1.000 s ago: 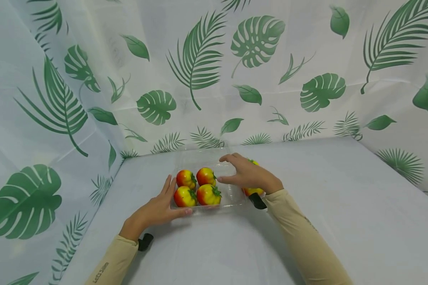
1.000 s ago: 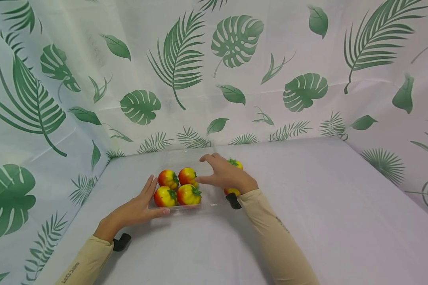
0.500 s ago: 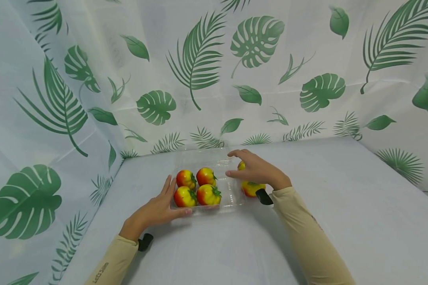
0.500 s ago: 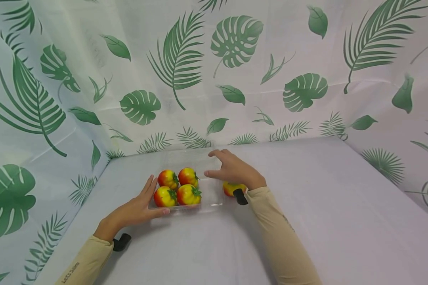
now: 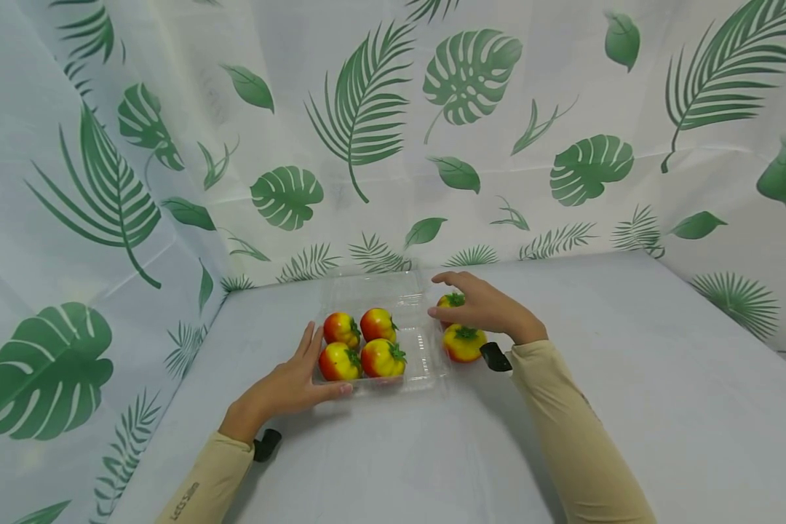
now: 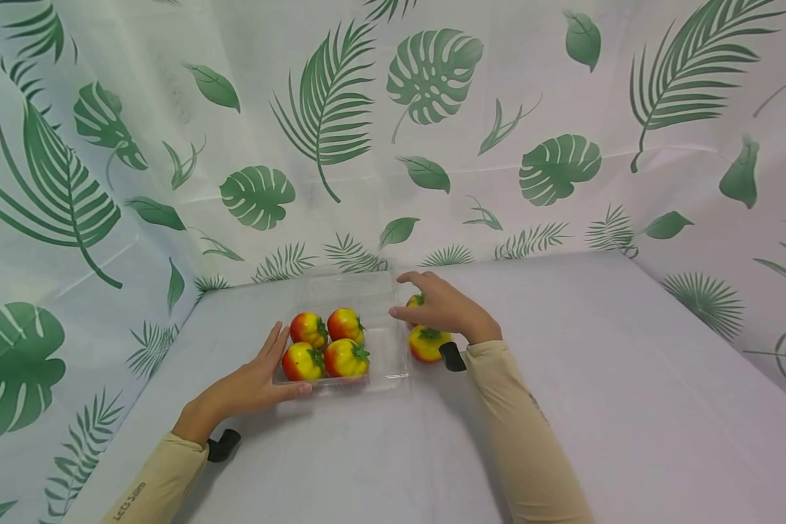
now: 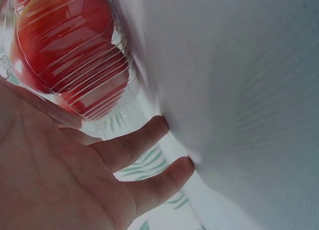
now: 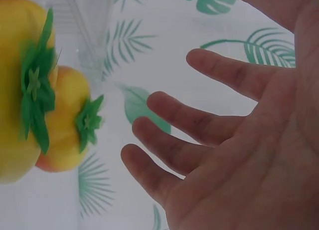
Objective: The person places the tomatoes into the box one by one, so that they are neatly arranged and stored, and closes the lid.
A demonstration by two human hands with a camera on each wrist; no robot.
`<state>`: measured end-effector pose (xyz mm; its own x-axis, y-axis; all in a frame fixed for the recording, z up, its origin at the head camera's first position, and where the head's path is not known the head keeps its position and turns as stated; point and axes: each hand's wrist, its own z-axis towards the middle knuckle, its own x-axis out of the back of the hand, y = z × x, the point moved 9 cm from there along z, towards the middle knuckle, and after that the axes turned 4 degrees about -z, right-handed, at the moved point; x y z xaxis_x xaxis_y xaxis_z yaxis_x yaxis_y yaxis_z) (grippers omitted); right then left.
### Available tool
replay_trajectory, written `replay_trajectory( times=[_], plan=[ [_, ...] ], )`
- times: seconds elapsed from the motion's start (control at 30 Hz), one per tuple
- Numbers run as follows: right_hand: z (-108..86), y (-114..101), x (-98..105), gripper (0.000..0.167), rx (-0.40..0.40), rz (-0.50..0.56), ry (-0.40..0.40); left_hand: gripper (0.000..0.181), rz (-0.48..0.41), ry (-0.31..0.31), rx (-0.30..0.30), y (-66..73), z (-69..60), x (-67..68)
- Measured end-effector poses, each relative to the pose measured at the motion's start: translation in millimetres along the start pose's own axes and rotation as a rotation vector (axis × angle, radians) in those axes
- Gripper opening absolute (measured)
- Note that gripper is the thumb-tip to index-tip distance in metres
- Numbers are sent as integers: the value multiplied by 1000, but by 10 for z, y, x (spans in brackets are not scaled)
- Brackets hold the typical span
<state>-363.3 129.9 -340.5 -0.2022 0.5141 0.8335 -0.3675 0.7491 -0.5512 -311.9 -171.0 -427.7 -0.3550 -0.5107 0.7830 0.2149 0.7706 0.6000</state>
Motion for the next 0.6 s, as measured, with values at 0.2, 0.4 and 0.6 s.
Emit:
replay_trajectory(
  times=[0.2,0.4,0.6],
  plan=[
    [-7,115,8,75,-28,12,2,129,4,6,12,-25,9,-1],
    [-21,223,5,76,-48,22,-1,128,3,7,9,-27,6,3],
    [-53,318,-11,76,-70,50,-31,129,6,5,3,-17,4,4]
  ],
)
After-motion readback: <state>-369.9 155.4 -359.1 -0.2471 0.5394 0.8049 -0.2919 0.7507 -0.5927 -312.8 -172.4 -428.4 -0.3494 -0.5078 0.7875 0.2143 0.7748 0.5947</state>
